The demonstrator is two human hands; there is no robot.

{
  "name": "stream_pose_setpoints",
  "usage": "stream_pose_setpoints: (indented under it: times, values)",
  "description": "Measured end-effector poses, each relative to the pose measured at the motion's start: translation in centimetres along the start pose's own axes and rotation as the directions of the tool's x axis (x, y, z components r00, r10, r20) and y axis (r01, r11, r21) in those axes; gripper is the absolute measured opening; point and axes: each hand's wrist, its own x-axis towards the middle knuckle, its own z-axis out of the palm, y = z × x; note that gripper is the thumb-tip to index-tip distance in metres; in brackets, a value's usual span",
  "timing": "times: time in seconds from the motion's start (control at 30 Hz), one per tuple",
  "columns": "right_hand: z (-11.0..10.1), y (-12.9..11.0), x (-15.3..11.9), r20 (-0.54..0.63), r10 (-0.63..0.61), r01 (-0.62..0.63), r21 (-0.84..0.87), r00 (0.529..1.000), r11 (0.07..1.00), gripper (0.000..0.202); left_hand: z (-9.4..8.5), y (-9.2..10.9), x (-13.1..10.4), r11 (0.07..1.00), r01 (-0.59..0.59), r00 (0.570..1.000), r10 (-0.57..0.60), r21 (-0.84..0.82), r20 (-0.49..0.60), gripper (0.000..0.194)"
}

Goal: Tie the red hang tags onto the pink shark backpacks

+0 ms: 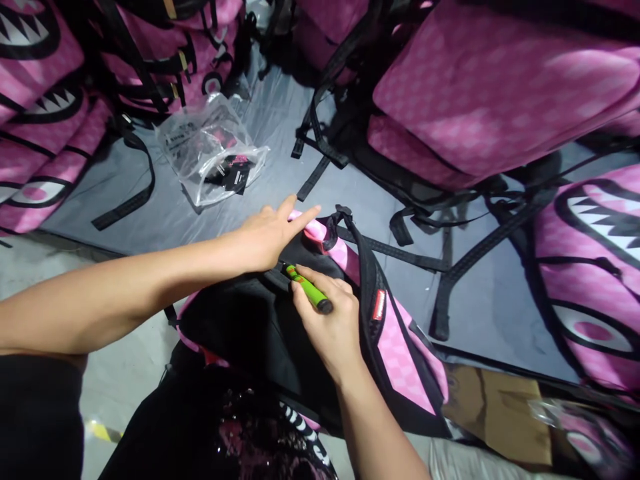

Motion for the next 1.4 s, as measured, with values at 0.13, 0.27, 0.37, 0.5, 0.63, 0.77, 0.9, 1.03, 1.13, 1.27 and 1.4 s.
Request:
stream_pose_setpoints:
  times: [0.13, 0.27, 0.37, 0.5, 0.63, 0.77, 0.9, 1.03, 1.13, 1.27, 1.4]
  values:
    - [0.3, 0.0, 0.1, 0.021, 0.028, -0.028, 0.001, 0.999, 1.000, 0.020, 0.1, -0.1, 0.2, 1.000, 0.006, 1.000, -0.006, -0.015, 0.008, 0.106]
    - [0.4, 0.0, 0.3, 0.027, 0.034, -0.034, 0.011, 0.999, 0.999, 0.019, 0.1, 0.0, 0.3, 1.000, 0.022, 0.999, -0.021, -0.023, 0.026, 0.105]
    - [0.6, -0.1, 0.3, 0.016, 0.041, -0.041, -0.006, 0.999, 0.999, 0.019, 0.0, 0.0, 0.3, 0.999, 0.024, 0.999, -0.024, -0.024, 0.033, 0.103]
    - [0.6, -0.3, 0.2, 0.013, 0.021, -0.021, -0.004, 1.000, 1.000, 0.019, -0.3, 0.2, 0.2, 0.999, 0.036, 0.998, -0.035, -0.020, 0.055, 0.101]
    - [0.2, -0.5, 0.1, 0.000, 0.007, -0.007, -0.038, 1.000, 0.999, 0.018, -0.8, 0.6, -0.1, 0.998, 0.058, 0.995, -0.058, -0.002, 0.087, 0.100]
    - [1.0, -0.4, 0.2, 0.032, -0.020, 0.021, -0.007, 0.999, 1.000, 0.018, -1.3, 1.0, -1.0, 0.995, 0.097, 0.991, -0.100, 0.035, 0.087, 0.098]
    - [1.8, -2.1, 0.1, 0.151, -0.077, 0.069, 0.053, 0.986, 0.996, 0.017, -1.8, 0.6, -3.6, 0.977, 0.208, 0.969, -0.212, 0.048, 0.126, 0.094]
    - [-1.6, -5.8, 1.2, 0.297, -0.158, 0.104, 0.191, 0.942, 0.976, 0.014, -1.4, -0.9, -6.6, 0.953, 0.300, 0.946, -0.290, -0.051, 0.141, 0.084]
    - [-4.2, -6.9, 5.7, 0.061, -0.301, 0.289, 0.157, 0.952, 0.944, 0.020, -0.9, -2.2, -7.5, 0.939, 0.301, 0.951, -0.282, -0.165, 0.127, 0.081]
    - [-0.7, -4.5, 16.2, 0.137, -0.595, 0.607, -0.286, 0.792, 0.742, 0.031, -0.5, -3.2, -7.2, 0.948, 0.296, 0.950, -0.280, -0.117, 0.140, 0.098]
    - [7.3, -2.6, 23.6, 0.604, -0.556, 0.809, -0.299, 0.571, 0.507, 0.032, 0.1, -4.4, -6.6, 0.972, 0.219, 0.974, -0.213, -0.088, 0.074, 0.107]
